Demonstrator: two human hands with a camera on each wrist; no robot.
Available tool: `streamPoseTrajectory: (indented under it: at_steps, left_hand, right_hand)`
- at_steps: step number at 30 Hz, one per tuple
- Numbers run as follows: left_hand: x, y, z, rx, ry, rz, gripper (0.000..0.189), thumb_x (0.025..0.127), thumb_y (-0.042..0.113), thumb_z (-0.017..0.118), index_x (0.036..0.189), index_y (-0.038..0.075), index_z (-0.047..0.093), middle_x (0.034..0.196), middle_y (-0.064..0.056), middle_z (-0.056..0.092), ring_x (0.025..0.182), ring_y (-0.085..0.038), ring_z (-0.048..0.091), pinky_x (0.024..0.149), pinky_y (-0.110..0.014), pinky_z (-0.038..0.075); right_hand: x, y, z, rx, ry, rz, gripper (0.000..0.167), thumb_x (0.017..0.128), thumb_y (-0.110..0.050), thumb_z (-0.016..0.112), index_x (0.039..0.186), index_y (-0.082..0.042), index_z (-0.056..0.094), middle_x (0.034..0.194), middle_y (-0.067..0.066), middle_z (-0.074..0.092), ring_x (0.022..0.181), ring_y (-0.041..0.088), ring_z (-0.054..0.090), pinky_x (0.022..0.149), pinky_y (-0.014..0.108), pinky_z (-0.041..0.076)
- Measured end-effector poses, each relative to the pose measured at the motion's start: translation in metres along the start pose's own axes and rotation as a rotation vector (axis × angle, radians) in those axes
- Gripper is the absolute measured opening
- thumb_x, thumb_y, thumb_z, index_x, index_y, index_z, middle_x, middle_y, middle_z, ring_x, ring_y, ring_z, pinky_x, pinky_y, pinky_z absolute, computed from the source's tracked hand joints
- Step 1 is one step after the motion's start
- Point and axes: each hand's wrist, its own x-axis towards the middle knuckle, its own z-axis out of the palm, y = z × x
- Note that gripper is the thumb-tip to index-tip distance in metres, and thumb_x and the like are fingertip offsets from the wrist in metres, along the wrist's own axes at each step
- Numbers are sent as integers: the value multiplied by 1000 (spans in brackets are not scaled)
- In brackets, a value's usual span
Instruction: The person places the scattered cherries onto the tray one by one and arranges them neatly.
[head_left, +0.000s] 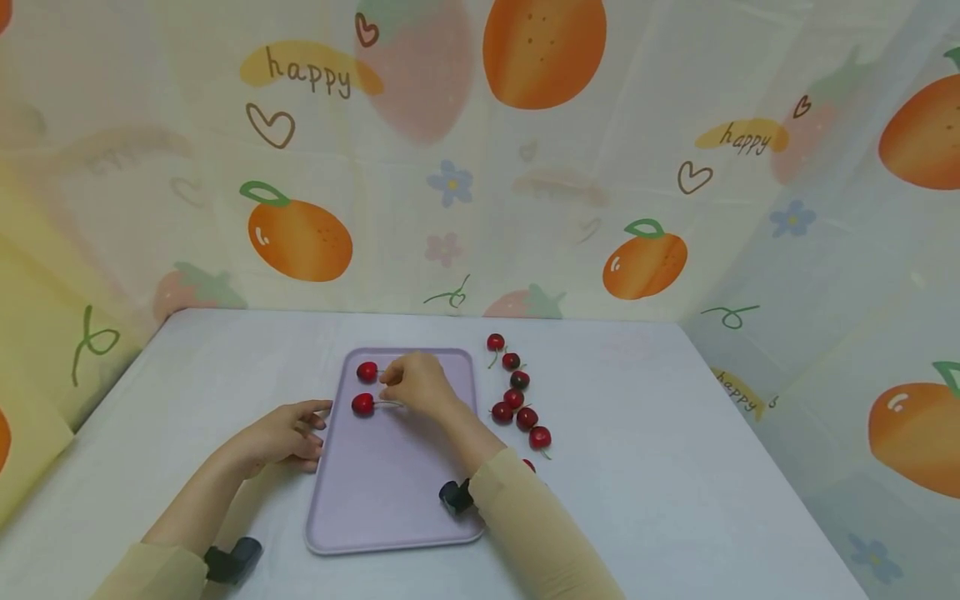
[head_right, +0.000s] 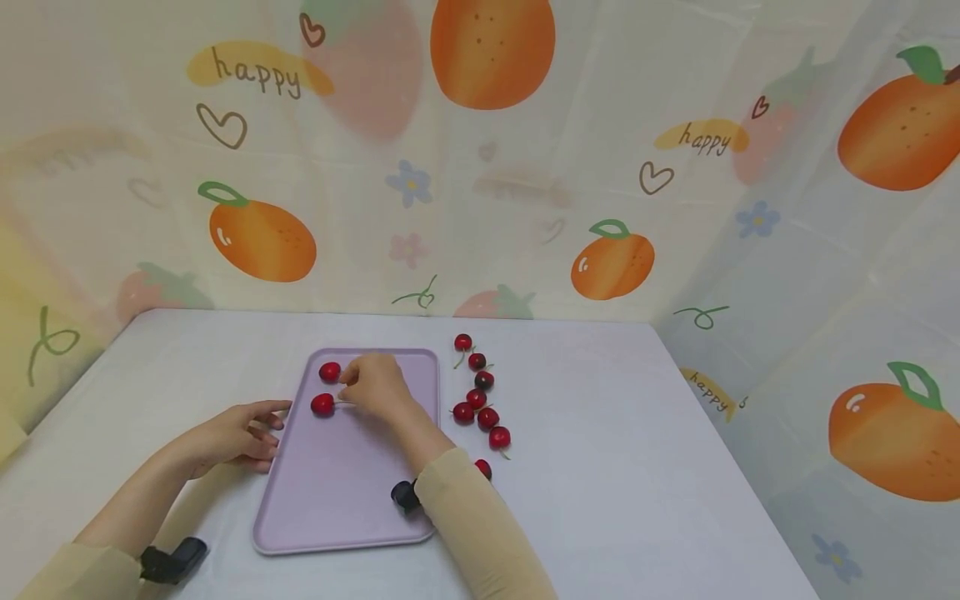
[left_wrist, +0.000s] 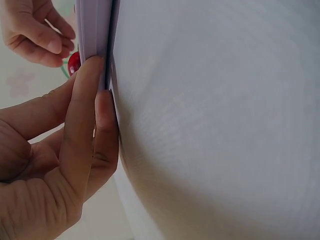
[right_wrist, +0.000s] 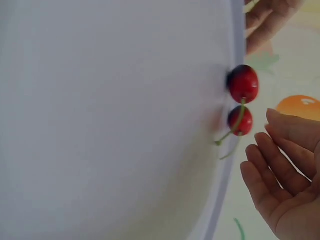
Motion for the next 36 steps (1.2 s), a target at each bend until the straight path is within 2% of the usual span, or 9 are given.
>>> streamPoseTrajectory:
  at_steps: [15, 19, 24, 31, 36]
  left_hand:
    - [-2, -3, -3, -10, -4, 9, 80, 84, -7, 63, 151, -11, 19, 129, -30, 40, 89, -18, 55, 71, -27, 63]
    - [-2, -2, -1, -6, -1, 5, 80, 84, -7, 62, 151, -10, 20, 130, -30, 40, 88, -18, 55, 70, -27, 63]
    - [1, 0, 1, 8, 1, 6, 79, 84, -6, 62, 151, -9, 22, 128, -28, 41, 85, -17, 55, 69, -26, 62]
    - [0, 0, 0, 22, 12, -9, 79, 84, -7, 63, 151, -9, 22, 130, -29, 41, 86, -18, 56, 69, -26, 62]
    - [-2, -1, 0, 11, 10, -3, 78, 84, -6, 64, 151, -9, 23, 131, -31, 41, 85, -17, 57, 69, -27, 63]
  right_hand:
    - [-19, -20, -47, 43, 122, -50, 18, 86, -20, 75, 103, -13, 78, 100, 3, 77, 93, 16, 69, 76, 20, 55]
    - [-30, -15, -63, 63, 147, -48, 20, 86, -20, 74, 105, -12, 77, 103, 4, 77, 98, 21, 69, 82, 27, 57]
    - [-47, -3, -82, 103, 204, 10, 19, 83, -20, 78, 102, -15, 78, 102, 2, 77, 97, 20, 68, 86, 33, 57]
    - [-63, 9, -100, 122, 257, -8, 16, 82, -18, 78, 99, -16, 78, 98, 0, 78, 94, 19, 71, 86, 33, 60]
    - [-76, 16, -109, 138, 256, 18, 18, 83, -20, 79, 100, -16, 78, 100, 1, 77, 95, 19, 71, 87, 34, 61]
